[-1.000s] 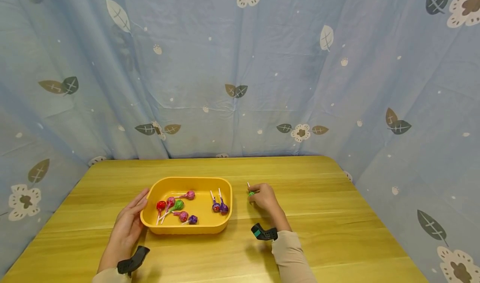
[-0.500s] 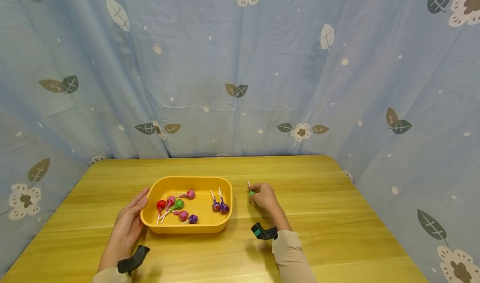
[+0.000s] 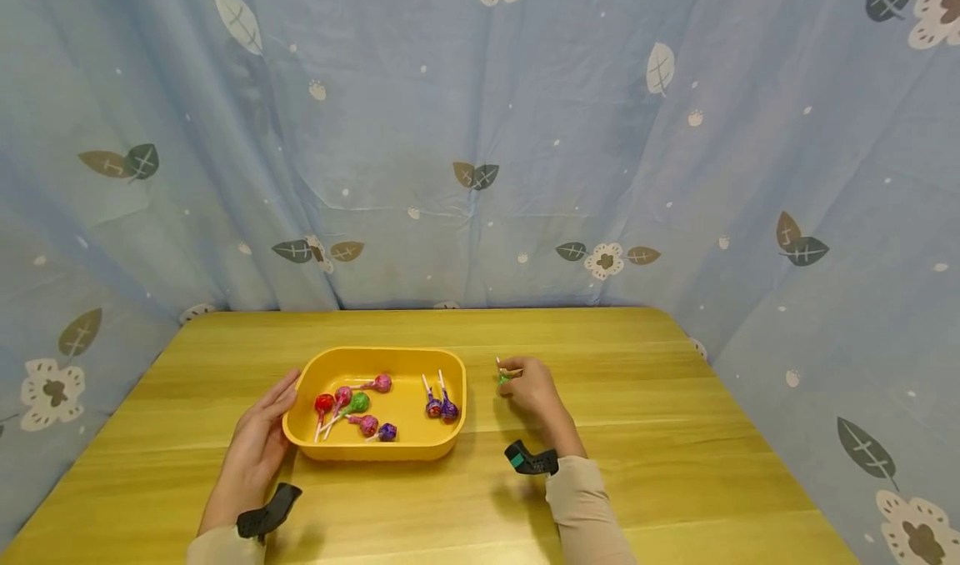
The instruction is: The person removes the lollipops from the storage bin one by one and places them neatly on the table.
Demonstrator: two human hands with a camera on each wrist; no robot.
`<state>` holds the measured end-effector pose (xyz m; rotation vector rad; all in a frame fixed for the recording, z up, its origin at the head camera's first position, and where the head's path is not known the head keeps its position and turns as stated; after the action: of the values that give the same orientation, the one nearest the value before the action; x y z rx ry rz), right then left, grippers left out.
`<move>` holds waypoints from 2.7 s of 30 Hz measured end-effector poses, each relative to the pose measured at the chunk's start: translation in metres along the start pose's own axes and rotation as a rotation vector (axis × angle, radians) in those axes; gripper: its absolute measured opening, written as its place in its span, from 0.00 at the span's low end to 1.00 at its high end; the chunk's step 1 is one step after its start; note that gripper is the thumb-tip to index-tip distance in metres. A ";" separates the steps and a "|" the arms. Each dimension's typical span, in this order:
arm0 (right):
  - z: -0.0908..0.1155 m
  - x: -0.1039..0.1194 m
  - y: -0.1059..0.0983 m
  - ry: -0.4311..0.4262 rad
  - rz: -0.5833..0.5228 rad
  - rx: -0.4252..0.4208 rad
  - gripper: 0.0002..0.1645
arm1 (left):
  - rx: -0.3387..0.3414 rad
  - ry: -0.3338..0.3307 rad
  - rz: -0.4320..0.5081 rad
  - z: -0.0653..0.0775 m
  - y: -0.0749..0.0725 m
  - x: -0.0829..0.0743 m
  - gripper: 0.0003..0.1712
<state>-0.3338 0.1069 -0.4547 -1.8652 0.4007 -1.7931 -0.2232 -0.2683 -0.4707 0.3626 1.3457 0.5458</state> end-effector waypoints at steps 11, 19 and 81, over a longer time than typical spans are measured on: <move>0.010 0.016 -0.001 -0.053 -0.004 -0.036 0.21 | -0.034 -0.047 -0.001 0.002 -0.005 0.005 0.36; 0.021 0.040 0.003 -0.184 -0.022 0.013 0.20 | -0.020 0.006 0.035 0.001 -0.007 0.009 0.32; 0.025 0.093 0.136 -0.243 0.094 0.539 0.13 | -0.033 -0.001 0.054 -0.001 -0.002 0.001 0.34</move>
<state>-0.2826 -0.0519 -0.4524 -1.6145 -0.0819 -1.4092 -0.2239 -0.2691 -0.4725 0.3722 1.3276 0.6121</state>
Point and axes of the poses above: each hand's wrist, its own z-axis away from the middle knuckle, its own y-axis out of the palm, x = y × z, the point moved 4 cm from there along -z, towards the middle knuckle
